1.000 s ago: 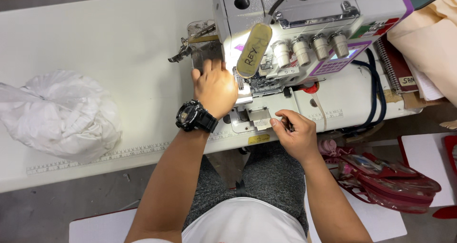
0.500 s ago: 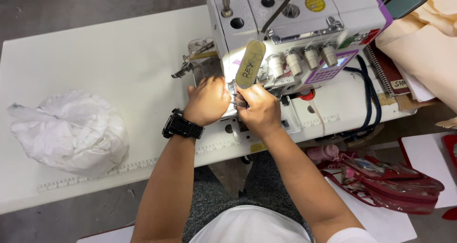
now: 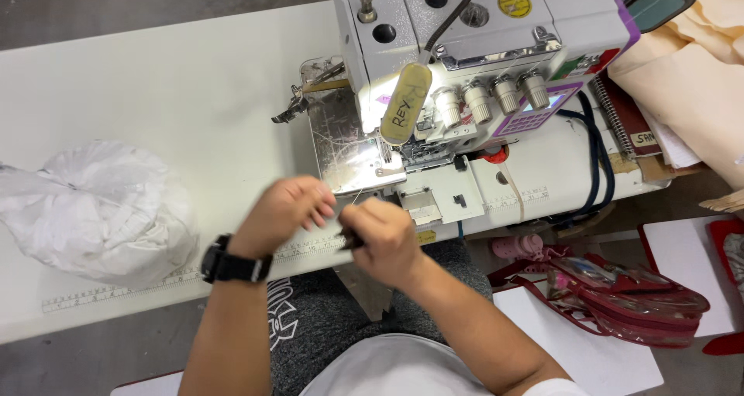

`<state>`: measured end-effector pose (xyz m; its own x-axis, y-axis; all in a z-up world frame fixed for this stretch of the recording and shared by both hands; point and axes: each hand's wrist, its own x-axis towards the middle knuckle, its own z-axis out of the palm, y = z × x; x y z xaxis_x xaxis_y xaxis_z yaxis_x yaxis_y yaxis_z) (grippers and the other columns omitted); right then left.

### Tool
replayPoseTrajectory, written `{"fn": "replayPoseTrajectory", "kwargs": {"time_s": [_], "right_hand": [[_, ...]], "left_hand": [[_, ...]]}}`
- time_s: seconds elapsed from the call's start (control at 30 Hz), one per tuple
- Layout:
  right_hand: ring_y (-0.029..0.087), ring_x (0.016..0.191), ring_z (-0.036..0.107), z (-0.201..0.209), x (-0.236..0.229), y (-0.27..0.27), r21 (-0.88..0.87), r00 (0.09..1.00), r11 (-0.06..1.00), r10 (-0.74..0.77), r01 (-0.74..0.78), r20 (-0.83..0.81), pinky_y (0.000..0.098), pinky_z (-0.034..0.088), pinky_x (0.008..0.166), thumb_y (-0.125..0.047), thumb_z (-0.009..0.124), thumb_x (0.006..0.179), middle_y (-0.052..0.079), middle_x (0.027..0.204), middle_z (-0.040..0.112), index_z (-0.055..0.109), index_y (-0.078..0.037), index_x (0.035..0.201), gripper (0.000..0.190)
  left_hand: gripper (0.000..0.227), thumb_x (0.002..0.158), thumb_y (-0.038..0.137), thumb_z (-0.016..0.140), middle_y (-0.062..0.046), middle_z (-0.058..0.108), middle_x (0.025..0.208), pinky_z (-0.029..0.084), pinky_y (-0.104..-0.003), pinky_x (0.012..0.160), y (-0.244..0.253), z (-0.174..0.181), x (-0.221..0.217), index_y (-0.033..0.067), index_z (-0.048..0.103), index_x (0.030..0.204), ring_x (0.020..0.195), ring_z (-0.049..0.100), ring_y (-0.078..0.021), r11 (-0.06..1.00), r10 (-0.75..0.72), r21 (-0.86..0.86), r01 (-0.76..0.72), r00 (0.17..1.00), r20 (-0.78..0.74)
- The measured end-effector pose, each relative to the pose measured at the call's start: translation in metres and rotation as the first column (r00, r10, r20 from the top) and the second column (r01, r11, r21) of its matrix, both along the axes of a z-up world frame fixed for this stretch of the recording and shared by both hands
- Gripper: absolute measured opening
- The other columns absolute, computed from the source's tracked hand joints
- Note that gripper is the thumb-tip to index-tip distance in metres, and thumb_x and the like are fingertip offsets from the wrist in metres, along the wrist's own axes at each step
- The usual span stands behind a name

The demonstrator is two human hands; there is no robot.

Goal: The person threads a sewing machine by hand, pulling thread through the needle area and using small scissors to trim excess thread. The person repeatedly adjusts the thread path and trims the ends to prepare the machine for sewing.

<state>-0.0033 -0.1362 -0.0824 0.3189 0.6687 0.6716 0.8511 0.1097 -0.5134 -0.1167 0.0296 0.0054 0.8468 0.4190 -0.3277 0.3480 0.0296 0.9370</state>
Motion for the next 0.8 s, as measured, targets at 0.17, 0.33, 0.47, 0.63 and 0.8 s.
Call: {"fn": "replayPoseTrajectory", "kwargs": {"time_s": [0.17,0.33,0.47,0.63,0.8], "right_hand": [[0.029,0.060,0.052,0.038,-0.047,-0.020,0.017,0.949,0.953,0.300,-0.303,0.092,0.0410,0.046,0.056,-0.027,0.041,0.101,0.006,0.074,0.048,0.066,-0.005,0.103,0.033],[0.029,0.066,0.053,0.037,-0.055,-0.019,-0.071,0.893,0.909,0.417,-0.411,0.170,0.0419,0.042,0.060,-0.016,0.039,0.100,0.009,0.079,0.048,0.064,0.004,0.112,0.034],[0.019,0.059,0.059,0.047,-0.046,-0.007,0.058,0.971,0.970,0.230,-0.235,0.070,0.0289,0.051,0.054,-0.019,0.059,0.099,0.003,0.072,0.057,0.071,-0.007,0.096,0.018],[0.023,0.059,0.063,0.033,-0.040,-0.013,0.024,0.979,0.979,0.203,-0.202,-0.023,0.0323,0.055,0.054,-0.020,0.069,0.094,0.003,0.074,0.059,0.069,-0.009,0.098,0.011],[0.023,0.060,0.066,0.028,-0.031,-0.017,0.025,0.978,0.982,0.189,-0.187,-0.088,0.0331,0.057,0.054,-0.018,0.071,0.090,0.003,0.075,0.063,0.071,-0.010,0.097,0.010]], "left_hand": [[0.038,0.099,0.027,0.055,-0.010,0.074,0.091,0.059,-0.025,0.066,-0.026,0.019,0.001,-0.0025,0.069,0.118,0.072,0.070,-0.0116,0.967,-0.086,-0.242,0.076,0.996,-0.033],[0.037,0.099,0.033,0.058,0.001,0.054,0.070,0.026,-0.020,0.047,-0.021,0.022,-0.008,0.0024,0.076,0.110,0.051,0.035,-0.0080,0.987,-0.022,-0.158,0.022,1.000,0.004],[0.028,0.095,0.028,0.075,0.003,0.044,0.046,0.032,-0.023,0.045,0.000,0.007,-0.025,0.0097,0.069,0.074,0.046,0.038,-0.0082,0.890,0.268,0.366,-0.272,0.961,0.063],[0.026,0.097,0.022,0.079,-0.009,0.059,0.069,0.046,-0.035,0.066,0.043,-0.004,-0.081,0.0098,0.067,0.078,0.067,0.059,-0.0281,0.484,0.364,0.817,-0.313,0.921,0.136],[0.028,0.115,0.017,0.088,-0.009,0.059,0.089,0.051,-0.039,0.089,0.099,-0.027,-0.191,0.0107,0.068,0.097,0.087,0.063,-0.0302,-0.147,0.444,0.973,-0.177,0.867,0.225]]}}
